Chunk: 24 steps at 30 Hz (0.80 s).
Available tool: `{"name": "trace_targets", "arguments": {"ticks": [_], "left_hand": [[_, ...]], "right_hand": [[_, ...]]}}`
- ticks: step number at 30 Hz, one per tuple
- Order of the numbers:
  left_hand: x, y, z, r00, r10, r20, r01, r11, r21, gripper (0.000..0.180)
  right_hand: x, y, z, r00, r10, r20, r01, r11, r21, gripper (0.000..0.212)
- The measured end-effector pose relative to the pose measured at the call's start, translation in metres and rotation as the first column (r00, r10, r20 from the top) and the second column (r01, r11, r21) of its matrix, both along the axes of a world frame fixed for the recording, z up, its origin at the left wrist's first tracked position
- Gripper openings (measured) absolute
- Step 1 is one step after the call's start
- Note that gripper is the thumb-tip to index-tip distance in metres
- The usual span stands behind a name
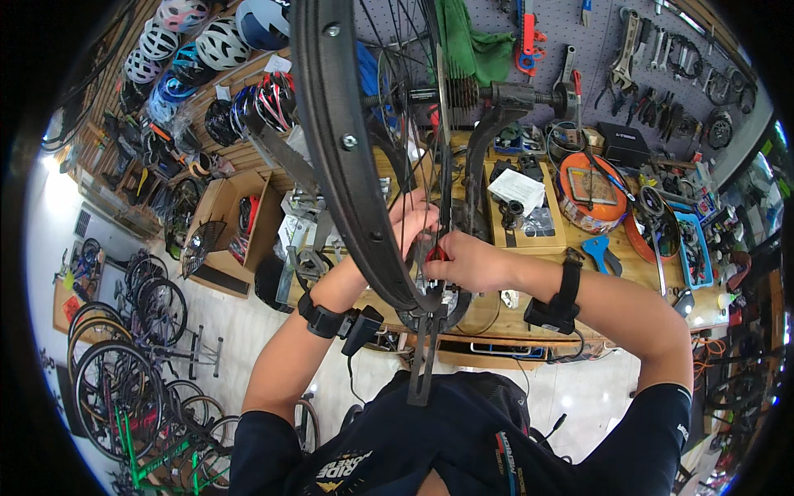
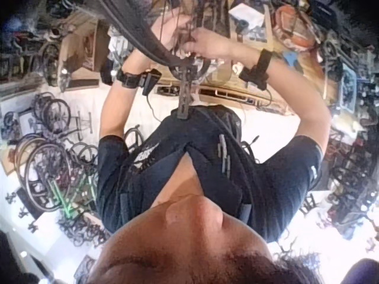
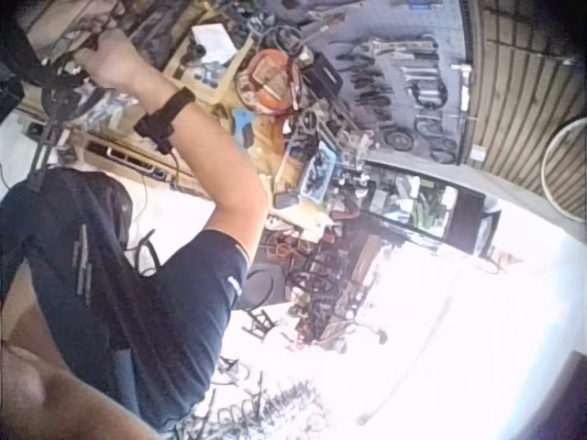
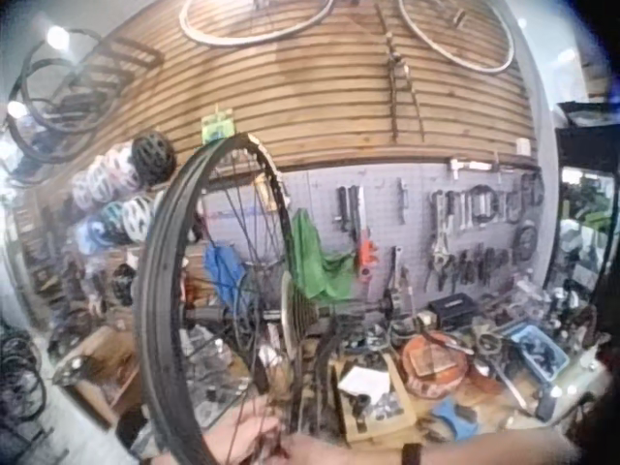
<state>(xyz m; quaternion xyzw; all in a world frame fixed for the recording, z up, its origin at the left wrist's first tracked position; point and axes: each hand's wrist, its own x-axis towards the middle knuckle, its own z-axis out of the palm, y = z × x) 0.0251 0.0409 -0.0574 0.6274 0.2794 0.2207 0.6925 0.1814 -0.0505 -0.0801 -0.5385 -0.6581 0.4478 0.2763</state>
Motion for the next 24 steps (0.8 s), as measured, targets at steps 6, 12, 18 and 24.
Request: {"name": "trace_targets", "arguments": {"ticks": [6, 12, 18, 24], "left_hand": [[-0.008, -0.002, 0.029, 0.989, -0.086, -0.116, 0.092, 0.994, 0.051, 0.062], [-0.006, -0.015, 0.030, 0.980, 0.043, -0.196, -0.018, 0.992, 0.126, 0.058], [-0.042, -0.016, 0.004, 0.985, -0.139, -0.105, 0.142, 0.990, 0.022, 0.042], [-0.025, -0.019, 0.026, 0.922, -0.267, -0.280, 0.301, 0.949, 0.089, 0.032]], "right_hand": [[0.011, 0.011, 0.019, 0.889, 0.236, -0.392, -0.343, 0.912, -0.227, 0.025], [0.021, 0.020, 0.021, 0.846, 0.284, -0.451, -0.455, 0.825, -0.335, 0.019], [0.025, 0.005, 0.030, 0.910, 0.323, -0.259, -0.386, 0.888, -0.249, 0.026], [0.019, 0.000, 0.025, 0.953, 0.214, 0.216, -0.236, 0.969, 0.081, 0.036]]}}
